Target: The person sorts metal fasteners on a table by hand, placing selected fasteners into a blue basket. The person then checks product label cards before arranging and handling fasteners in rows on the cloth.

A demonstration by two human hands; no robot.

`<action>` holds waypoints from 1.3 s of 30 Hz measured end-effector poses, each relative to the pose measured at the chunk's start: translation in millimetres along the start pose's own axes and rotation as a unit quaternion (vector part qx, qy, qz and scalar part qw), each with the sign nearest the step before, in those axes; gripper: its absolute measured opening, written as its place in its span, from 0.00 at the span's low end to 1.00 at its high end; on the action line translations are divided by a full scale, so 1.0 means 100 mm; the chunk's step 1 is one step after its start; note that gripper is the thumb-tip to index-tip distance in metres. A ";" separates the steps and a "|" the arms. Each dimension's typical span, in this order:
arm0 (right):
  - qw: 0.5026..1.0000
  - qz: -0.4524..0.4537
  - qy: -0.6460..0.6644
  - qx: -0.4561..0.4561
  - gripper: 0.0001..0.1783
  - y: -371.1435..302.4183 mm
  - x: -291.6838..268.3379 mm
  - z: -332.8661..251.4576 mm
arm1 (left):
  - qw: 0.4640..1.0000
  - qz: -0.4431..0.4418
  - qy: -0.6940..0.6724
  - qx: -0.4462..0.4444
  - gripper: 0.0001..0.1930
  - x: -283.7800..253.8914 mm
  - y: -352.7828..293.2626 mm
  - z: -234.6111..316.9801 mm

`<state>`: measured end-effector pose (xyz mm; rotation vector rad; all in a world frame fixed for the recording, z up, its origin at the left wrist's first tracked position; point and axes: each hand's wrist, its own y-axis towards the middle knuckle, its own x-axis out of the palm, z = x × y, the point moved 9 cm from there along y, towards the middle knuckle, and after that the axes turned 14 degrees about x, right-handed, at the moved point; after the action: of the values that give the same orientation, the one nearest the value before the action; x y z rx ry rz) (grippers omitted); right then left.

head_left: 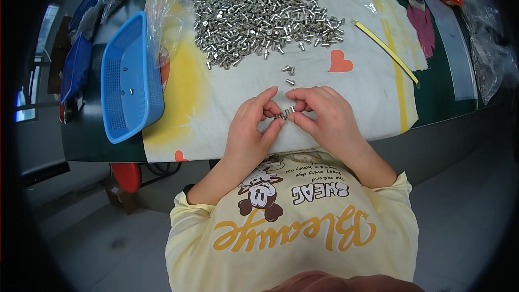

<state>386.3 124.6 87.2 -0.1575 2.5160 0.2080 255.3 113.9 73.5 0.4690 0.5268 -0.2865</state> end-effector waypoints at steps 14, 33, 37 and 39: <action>1.000 -0.021 -0.011 -0.013 0.14 -0.01 0.01 -0.02 | 1.000 -0.015 -0.008 -0.016 0.33 0.01 0.01 -0.01; 0.998 -0.035 -0.031 -0.035 0.11 -0.06 0.02 -0.07 | 0.998 -0.037 0.005 0.041 0.31 0.06 0.00 0.05; 0.998 -0.044 -0.038 -0.038 0.12 -0.06 0.04 -0.06 | 0.999 -0.025 -0.003 0.048 0.32 0.06 0.00 0.05; 0.997 -0.064 -0.029 -0.039 0.13 -0.06 0.07 -0.09 | 0.999 -0.032 -0.004 0.031 0.31 0.06 0.00 0.06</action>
<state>376.6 117.0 89.8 -0.3394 2.4317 0.2550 262.5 110.2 74.8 0.5114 0.5273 -0.3672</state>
